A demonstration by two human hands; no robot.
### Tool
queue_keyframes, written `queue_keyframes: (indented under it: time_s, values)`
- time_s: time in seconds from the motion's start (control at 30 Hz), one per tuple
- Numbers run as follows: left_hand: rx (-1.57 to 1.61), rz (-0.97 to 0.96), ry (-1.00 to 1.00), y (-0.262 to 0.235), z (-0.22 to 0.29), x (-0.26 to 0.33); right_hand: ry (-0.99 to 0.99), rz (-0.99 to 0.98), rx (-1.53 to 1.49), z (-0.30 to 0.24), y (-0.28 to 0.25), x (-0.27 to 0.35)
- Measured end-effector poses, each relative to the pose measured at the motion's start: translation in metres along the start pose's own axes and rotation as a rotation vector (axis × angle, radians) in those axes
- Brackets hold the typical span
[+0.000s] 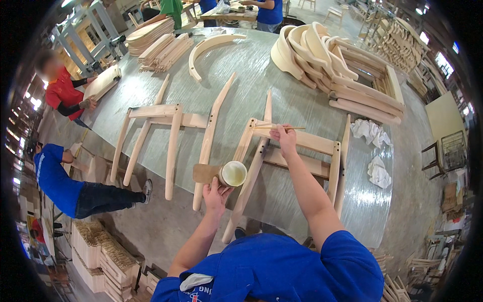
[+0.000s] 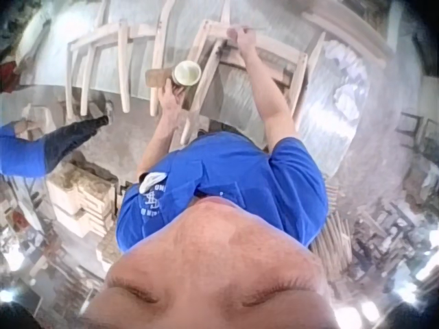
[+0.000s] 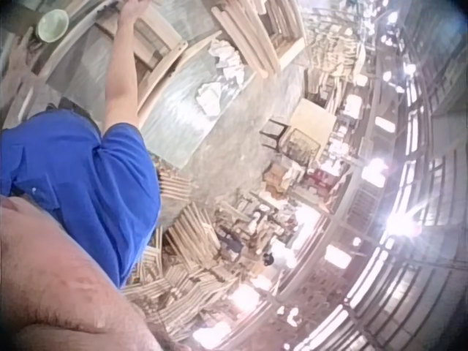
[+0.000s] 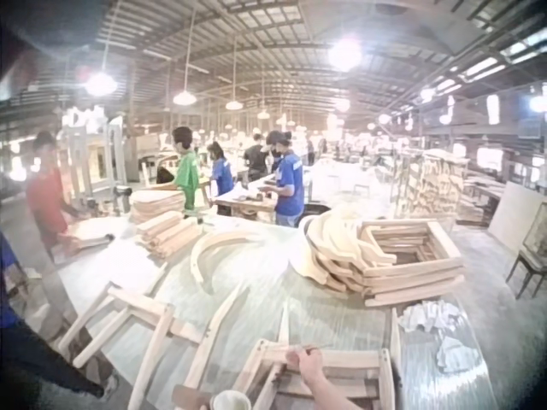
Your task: The person applies glue to wooden chair parts using a brush and a small cup. They wipe a part with a cloth, then walk to a mixing station to refill the cup with liquid from bottles and stir it with a power drill before returning to the work area.
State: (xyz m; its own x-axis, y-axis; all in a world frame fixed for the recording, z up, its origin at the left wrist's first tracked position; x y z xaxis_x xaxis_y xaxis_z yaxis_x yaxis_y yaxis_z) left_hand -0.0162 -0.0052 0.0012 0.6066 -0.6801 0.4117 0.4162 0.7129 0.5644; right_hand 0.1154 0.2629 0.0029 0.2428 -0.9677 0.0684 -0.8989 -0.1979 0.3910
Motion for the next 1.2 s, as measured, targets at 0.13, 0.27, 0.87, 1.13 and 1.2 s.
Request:
queue_keyframes:
  time_s: [0.13, 0.27, 0.87, 1.13, 1.2]
  values:
    - [-0.042, 0.005, 0.015, 0.007, 0.007, 0.002, 0.022, 0.046, -0.078, -0.004, -0.007, 0.012]
    - [-0.211, 0.036, 0.201, 0.005, 0.036, -0.008, -0.016, -0.087, -0.113, -0.035, 0.018, 0.048]
    - [-0.048, -0.341, 0.789, 0.064, 0.138, 0.065, -0.637, -0.417, 0.075, -0.145, 0.072, 0.22]
    - [-0.066, -0.345, 0.883, 0.08, 0.133, 0.079, -0.695, -0.245, -0.033, -0.147, 0.066, 0.229]
    - [-0.099, -0.328, 0.902, 0.086, 0.127, 0.078, -0.726, -0.151, -0.033, -0.139, 0.066, 0.226]
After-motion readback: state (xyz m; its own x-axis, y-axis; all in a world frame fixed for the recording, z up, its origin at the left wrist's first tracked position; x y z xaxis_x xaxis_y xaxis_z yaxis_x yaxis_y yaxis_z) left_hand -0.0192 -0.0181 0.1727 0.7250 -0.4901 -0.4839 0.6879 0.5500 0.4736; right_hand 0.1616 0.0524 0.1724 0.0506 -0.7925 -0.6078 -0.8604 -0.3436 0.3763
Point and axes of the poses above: each hand's wrist, its own x-axis away from the middle knuckle, its own y-axis out of the palm, z = x × y, the point moved 2 cm from there along -x, towards the middle knuckle, and after that the axes turned 3 degrees about -y, right-handed, at the moved point
